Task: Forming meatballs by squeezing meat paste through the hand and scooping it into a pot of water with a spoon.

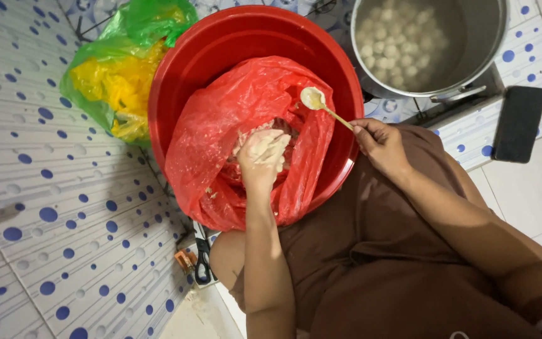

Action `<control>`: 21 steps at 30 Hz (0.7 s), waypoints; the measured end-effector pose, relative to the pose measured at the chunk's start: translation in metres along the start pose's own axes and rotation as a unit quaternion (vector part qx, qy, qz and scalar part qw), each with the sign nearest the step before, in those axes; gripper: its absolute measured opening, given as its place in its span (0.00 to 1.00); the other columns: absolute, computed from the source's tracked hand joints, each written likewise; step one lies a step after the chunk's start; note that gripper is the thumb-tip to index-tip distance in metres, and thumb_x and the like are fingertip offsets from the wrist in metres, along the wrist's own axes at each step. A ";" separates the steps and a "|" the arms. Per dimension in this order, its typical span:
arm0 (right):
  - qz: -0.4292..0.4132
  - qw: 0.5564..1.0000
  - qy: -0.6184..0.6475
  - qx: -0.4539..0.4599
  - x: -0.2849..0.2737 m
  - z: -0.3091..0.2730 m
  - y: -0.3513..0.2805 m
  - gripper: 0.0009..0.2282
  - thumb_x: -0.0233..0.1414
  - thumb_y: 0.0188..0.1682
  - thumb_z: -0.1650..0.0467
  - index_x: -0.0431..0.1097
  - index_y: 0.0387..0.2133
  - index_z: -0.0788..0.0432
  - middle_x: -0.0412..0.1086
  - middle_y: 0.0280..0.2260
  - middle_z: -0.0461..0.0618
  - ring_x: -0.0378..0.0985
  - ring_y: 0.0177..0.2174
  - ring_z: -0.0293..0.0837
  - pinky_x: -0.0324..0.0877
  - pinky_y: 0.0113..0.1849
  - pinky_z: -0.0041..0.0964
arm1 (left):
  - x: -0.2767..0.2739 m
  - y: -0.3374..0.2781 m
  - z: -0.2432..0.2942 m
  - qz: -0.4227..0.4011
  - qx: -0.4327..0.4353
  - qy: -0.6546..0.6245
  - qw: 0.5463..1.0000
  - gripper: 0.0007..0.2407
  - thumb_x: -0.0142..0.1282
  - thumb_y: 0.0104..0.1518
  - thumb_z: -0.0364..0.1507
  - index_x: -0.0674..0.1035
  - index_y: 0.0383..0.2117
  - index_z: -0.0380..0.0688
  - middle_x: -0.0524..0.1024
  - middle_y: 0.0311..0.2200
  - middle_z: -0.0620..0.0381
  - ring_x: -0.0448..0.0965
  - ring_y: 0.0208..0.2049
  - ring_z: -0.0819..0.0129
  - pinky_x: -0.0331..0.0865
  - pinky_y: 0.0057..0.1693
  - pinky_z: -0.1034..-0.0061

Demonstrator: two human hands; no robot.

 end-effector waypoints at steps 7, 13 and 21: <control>-0.006 1.000 -0.007 0.000 0.001 -0.007 -0.002 0.08 0.50 0.58 0.77 0.74 0.46 0.69 0.64 0.17 0.49 0.66 0.17 0.35 0.63 0.24 0.29 | -0.021 0.027 -0.049 0.039 0.041 0.024 0.998 0.09 0.69 0.49 0.20 0.77 0.21 0.42 0.71 0.09 0.52 0.68 0.05 0.69 0.61 0.10 0.80; 0.001 1.000 -0.007 -0.004 0.003 -0.015 -0.003 0.07 0.50 0.59 0.78 0.74 0.46 0.70 0.64 0.17 0.51 0.67 0.16 0.37 0.64 0.24 0.29 | -0.010 0.011 -0.012 0.015 0.047 -0.073 0.996 0.10 0.71 0.47 0.22 0.76 0.24 0.44 0.73 0.12 0.61 0.71 0.10 0.79 0.63 0.16 0.90; 0.008 1.000 0.006 -0.007 0.005 -0.020 -0.003 0.07 0.50 0.59 0.78 0.73 0.46 0.72 0.62 0.17 0.52 0.65 0.16 0.39 0.64 0.24 0.31 | -0.003 -0.002 0.013 -0.030 -0.025 -0.199 0.979 0.10 0.60 0.57 0.27 0.79 0.38 0.30 0.74 0.15 0.48 0.70 0.08 0.66 0.62 0.10 0.83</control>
Point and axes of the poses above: each hand's wrist, its own y-axis towards the middle knuckle, its own x-axis out of the palm, z = x × y, the point moved 2 cm from there along y, towards the middle knuckle
